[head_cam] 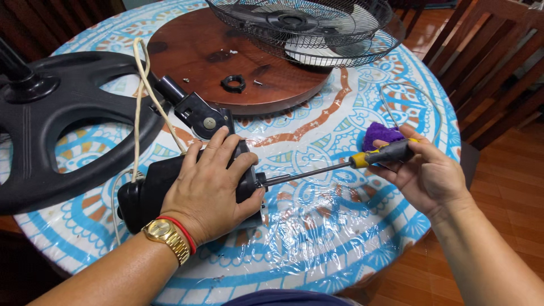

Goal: The person reassembles an electric fan motor by hand, inserting screws into the motor housing and tightening them with a screwdriver. They then place a small metal ring onto the motor shaft and continue to secure the assembly.

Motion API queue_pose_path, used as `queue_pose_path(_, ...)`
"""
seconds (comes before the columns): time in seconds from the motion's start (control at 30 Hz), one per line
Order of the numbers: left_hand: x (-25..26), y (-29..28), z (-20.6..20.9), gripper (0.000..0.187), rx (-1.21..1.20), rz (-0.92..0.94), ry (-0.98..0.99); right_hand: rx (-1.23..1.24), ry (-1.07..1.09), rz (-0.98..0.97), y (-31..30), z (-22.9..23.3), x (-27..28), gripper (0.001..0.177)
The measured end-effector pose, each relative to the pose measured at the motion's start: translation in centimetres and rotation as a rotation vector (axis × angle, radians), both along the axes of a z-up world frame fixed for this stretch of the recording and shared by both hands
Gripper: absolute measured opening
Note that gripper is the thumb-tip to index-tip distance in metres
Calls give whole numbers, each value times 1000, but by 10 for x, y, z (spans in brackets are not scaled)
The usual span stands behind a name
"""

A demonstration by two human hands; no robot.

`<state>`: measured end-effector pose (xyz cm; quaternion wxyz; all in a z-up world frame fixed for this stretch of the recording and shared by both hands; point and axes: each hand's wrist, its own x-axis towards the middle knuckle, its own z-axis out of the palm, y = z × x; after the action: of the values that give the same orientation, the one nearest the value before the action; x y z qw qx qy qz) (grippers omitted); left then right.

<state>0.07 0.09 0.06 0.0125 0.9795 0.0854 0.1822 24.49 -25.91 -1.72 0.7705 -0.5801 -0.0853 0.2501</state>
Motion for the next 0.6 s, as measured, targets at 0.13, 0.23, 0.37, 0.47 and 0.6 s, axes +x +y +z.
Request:
queue_pose_path(0.13,-1,3,-2,62,-10,10,11,-57,-64,42,-1,5,-5,49)
queue_pose_path(0.23,-1,4,-6,61,12,7,-10,-110,-118,41,-1,8,-3,49)
queue_pose_path(0.37,-4,0,-9,61,35,8,-22,-158,-156,40,-1,13,3,49)
queue_pose_path(0.47,-4,2,-4,60,78,20,-32,-117,-135,106,-6,19,8,49)
queue_pose_path(0.6,-9,-3,-9,58,134,33,-60,-149,-77,231,-16,11,33,44)
